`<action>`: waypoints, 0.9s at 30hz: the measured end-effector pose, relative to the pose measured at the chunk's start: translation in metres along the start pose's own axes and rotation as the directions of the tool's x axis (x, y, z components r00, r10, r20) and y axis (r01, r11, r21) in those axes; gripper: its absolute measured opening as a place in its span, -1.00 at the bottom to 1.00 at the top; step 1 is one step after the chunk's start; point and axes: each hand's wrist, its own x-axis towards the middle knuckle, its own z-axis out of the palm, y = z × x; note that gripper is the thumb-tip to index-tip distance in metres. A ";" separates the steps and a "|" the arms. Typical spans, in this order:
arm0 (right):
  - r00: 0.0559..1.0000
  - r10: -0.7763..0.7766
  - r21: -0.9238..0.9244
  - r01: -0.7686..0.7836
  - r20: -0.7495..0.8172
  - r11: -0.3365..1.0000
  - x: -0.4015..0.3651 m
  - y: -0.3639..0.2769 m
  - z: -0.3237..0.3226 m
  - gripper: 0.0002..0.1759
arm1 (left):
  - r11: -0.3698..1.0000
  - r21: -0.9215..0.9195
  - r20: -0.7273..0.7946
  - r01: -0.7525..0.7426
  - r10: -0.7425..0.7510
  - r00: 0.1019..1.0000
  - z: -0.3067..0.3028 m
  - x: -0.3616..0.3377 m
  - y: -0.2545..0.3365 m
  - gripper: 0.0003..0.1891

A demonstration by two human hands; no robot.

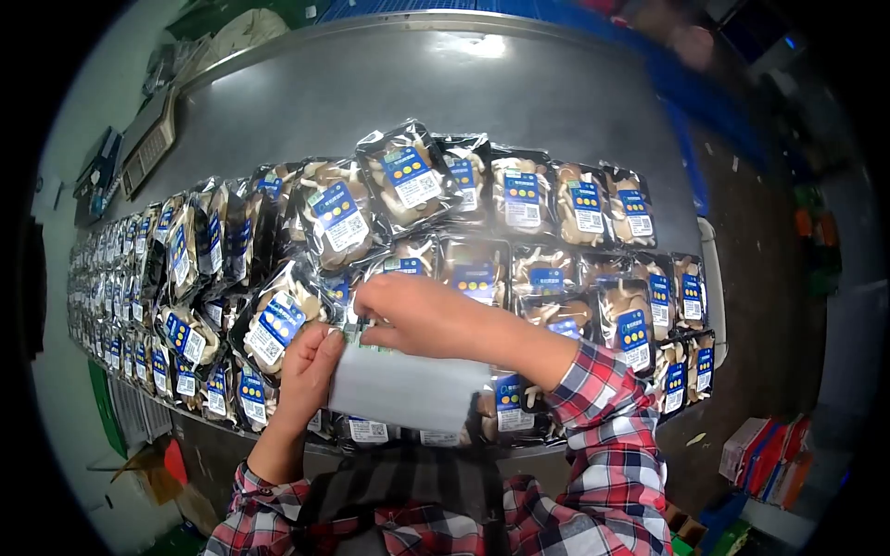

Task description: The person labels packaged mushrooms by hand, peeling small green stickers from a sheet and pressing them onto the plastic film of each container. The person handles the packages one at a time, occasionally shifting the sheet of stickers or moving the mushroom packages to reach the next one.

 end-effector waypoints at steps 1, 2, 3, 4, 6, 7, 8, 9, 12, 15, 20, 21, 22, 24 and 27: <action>1.000 0.025 -0.031 -0.025 0.016 0.999 -0.004 -0.003 -0.001 -0.73 | 1.000 0.029 -0.016 -0.004 0.004 1.000 0.002 -0.002 0.000 -0.77; 0.998 0.056 -0.065 -0.054 0.027 0.996 -0.008 -0.004 -0.002 -0.73 | 0.998 0.056 -0.025 -0.009 0.011 1.000 0.004 -0.005 -0.003 -0.77; 0.997 0.047 -0.041 -0.049 -0.063 0.998 -0.014 -0.004 0.001 -0.73 | 0.997 0.077 -0.024 -0.019 0.021 0.999 0.007 -0.006 -0.005 -0.77; 0.997 0.022 -0.066 -0.027 -0.078 0.997 -0.019 -0.001 0.002 -0.75 | 0.994 0.085 -0.027 -0.065 0.067 0.997 0.011 -0.005 -0.007 -0.78; 0.997 0.076 -0.024 -0.077 -0.033 0.997 -0.030 -0.003 0.000 -0.78 | 0.994 0.090 0.005 -0.054 0.054 0.999 0.020 -0.005 -0.002 -0.78; 0.990 -0.025 -0.044 0.019 -0.136 0.999 -0.036 0.002 0.003 -0.78 | 0.998 0.047 -0.005 -0.040 0.040 0.999 0.027 0.000 -0.004 -0.78; 0.965 -0.132 -0.082 0.115 -0.229 0.990 -0.043 0.004 0.004 -0.78 | 1.000 0.002 -0.015 -0.026 0.026 1.000 0.031 0.003 -0.008 -0.79; 0.970 -0.080 -0.044 0.071 -0.228 0.996 -0.050 -0.002 -0.002 -0.82 | 1.000 -0.019 0.018 -0.015 0.016 1.000 0.028 0.009 -0.018 -0.80; 0.842 0.455 0.320 -0.363 -0.291 0.875 -0.074 -0.005 -0.052 -0.87 | 0.996 -0.090 -0.006 0.017 -0.018 1.000 0.032 0.016 -0.020 -0.82; 0.595 0.492 0.299 -0.398 -0.636 0.868 -0.125 0.104 -0.114 -0.75 | 0.990 -0.137 -0.045 0.045 -0.051 0.998 0.029 0.017 -0.022 -0.86; 0.187 0.555 0.271 -0.721 -0.810 0.638 -0.211 0.223 -0.196 -0.74 | 0.991 -0.113 -0.150 0.066 -0.083 0.985 0.018 0.016 -0.031 -0.85; 0.167 0.571 0.287 -0.731 -0.804 0.619 -0.212 0.228 -0.201 -0.75 | 0.991 -0.121 -0.156 0.058 -0.076 0.985 0.017 0.018 -0.033 -0.84; 0.146 0.590 0.307 -0.741 -0.794 0.597 -0.211 0.233 -0.204 -0.75 | 0.990 -0.131 -0.151 0.060 -0.080 0.985 0.016 0.019 -0.036 -0.83; 0.181 0.581 0.224 -0.801 -0.793 0.555 -0.207 0.252 -0.210 -0.73 | 0.987 -0.149 -0.143 0.063 -0.084 0.986 0.015 0.023 -0.038 -0.83; 0.205 0.561 0.053 -0.911 -0.802 0.408 -0.202 0.271 -0.214 -0.67 | 0.993 -0.097 -0.160 0.066 -0.081 0.984 0.019 0.030 -0.036 -0.79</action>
